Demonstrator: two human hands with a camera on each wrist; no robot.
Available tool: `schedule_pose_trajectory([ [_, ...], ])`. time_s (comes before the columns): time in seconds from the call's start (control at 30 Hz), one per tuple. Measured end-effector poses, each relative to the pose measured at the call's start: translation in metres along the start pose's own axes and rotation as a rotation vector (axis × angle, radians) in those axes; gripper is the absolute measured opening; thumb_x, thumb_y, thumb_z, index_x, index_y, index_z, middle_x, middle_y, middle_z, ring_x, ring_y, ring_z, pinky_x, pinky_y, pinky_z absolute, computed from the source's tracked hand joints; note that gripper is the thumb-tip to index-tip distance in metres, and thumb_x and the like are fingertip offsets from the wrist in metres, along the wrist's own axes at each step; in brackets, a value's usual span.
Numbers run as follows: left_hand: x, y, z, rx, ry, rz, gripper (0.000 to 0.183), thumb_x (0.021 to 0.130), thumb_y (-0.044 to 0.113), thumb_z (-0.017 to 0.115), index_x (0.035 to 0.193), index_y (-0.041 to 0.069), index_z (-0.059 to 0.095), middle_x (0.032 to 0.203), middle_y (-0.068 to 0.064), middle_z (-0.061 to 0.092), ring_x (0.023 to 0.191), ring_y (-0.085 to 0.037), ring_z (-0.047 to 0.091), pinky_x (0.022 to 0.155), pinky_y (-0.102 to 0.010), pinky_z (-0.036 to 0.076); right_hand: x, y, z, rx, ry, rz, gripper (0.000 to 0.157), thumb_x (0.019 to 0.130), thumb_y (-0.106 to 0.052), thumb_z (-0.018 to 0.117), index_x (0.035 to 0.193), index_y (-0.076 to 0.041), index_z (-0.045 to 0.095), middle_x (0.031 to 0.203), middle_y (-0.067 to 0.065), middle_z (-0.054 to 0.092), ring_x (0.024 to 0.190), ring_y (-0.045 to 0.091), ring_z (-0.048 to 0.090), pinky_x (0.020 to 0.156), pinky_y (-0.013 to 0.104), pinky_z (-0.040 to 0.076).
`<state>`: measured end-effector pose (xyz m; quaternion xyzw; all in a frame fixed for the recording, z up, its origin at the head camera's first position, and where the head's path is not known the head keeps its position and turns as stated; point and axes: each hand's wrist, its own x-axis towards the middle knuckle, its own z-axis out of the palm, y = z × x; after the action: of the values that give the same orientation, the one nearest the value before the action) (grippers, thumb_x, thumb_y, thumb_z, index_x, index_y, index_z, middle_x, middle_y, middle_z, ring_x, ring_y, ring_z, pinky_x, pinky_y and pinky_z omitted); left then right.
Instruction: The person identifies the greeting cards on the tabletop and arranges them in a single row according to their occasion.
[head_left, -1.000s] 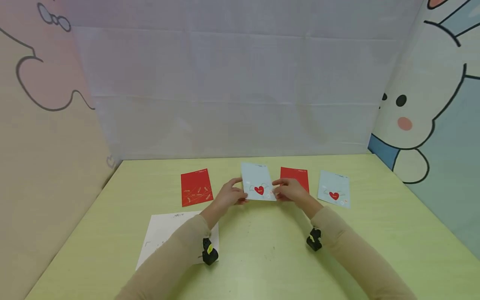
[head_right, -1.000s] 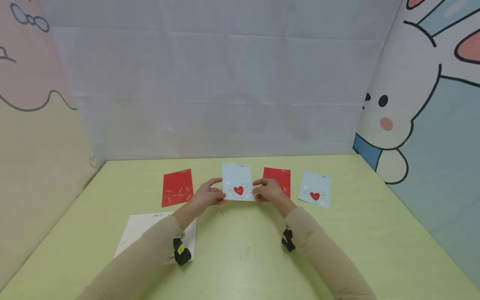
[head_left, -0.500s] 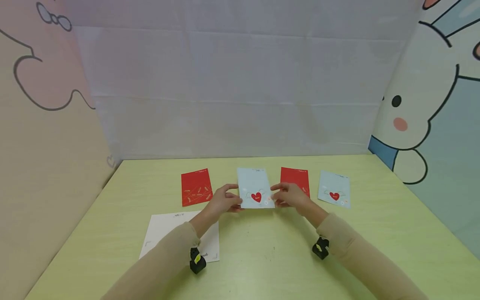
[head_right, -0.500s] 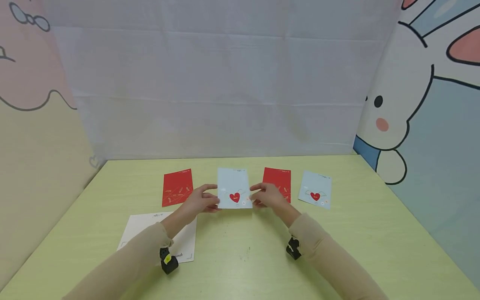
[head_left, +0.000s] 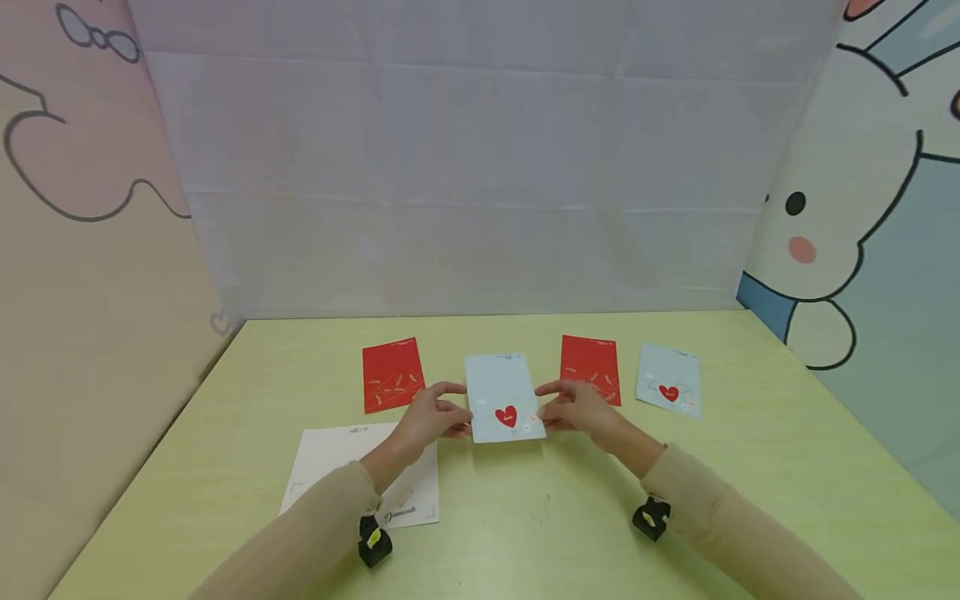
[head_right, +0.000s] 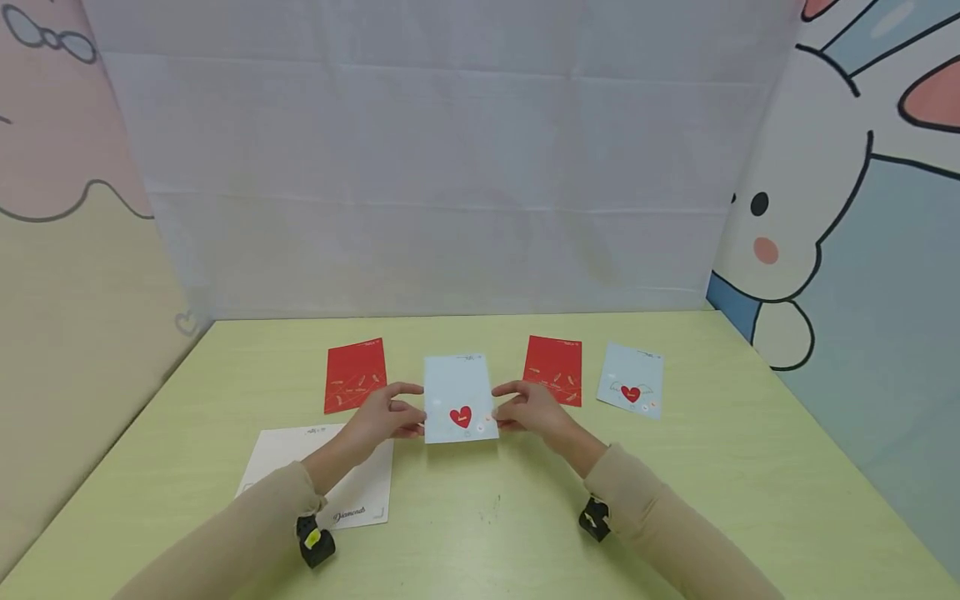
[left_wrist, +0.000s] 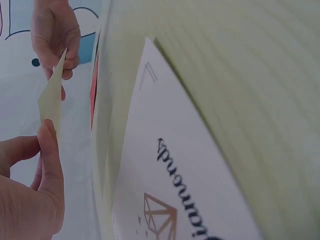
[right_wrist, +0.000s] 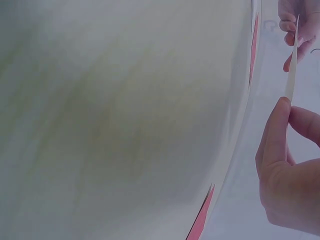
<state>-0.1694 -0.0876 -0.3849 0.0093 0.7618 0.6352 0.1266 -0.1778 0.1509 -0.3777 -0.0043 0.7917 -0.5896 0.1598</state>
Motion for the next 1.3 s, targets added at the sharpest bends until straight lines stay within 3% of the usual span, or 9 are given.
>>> schedule_pose_trajectory([
  [0.2, -0.009, -0.003, -0.003, 0.059, -0.013, 0.007, 0.047, 0.080, 0.007, 0.065, 0.122, 0.001, 0.044, 0.078, -0.010, 0.063, 0.062, -0.021, 0.062, 0.061, -0.029, 0.051, -0.009, 0.002, 0.004, 0.002, -0.047, -0.031, 0.037, 0.080, -0.004, 0.062, 0.115, 0.000, 0.052, 0.088, 0.013, 0.057, 0.074, 0.022, 0.058, 0.070, 0.034, 0.050],
  [0.47, -0.022, -0.006, -0.006, 0.207, -0.016, -0.006, 0.042, 0.079, 0.012, 0.067, 0.115, 0.003, 0.048, 0.076, -0.007, 0.060, 0.060, -0.019, 0.061, 0.059, -0.028, 0.051, -0.018, 0.008, 0.011, -0.016, -0.093, -0.039, 0.036, 0.080, -0.006, 0.064, 0.112, 0.002, 0.051, 0.083, 0.012, 0.057, 0.072, 0.021, 0.059, 0.067, 0.033, 0.051],
  [1.3, -0.041, -0.010, -0.013, 0.637, -0.079, 0.126, 0.030, 0.073, 0.019, 0.072, 0.094, 0.006, 0.055, 0.066, 0.001, 0.051, 0.051, -0.012, 0.050, 0.050, -0.025, 0.043, -0.035, 0.009, 0.025, -0.172, -0.174, -0.022, 0.035, 0.079, -0.006, 0.064, 0.110, 0.001, 0.050, 0.072, 0.008, 0.059, 0.061, 0.020, 0.059, 0.062, 0.029, 0.051],
])
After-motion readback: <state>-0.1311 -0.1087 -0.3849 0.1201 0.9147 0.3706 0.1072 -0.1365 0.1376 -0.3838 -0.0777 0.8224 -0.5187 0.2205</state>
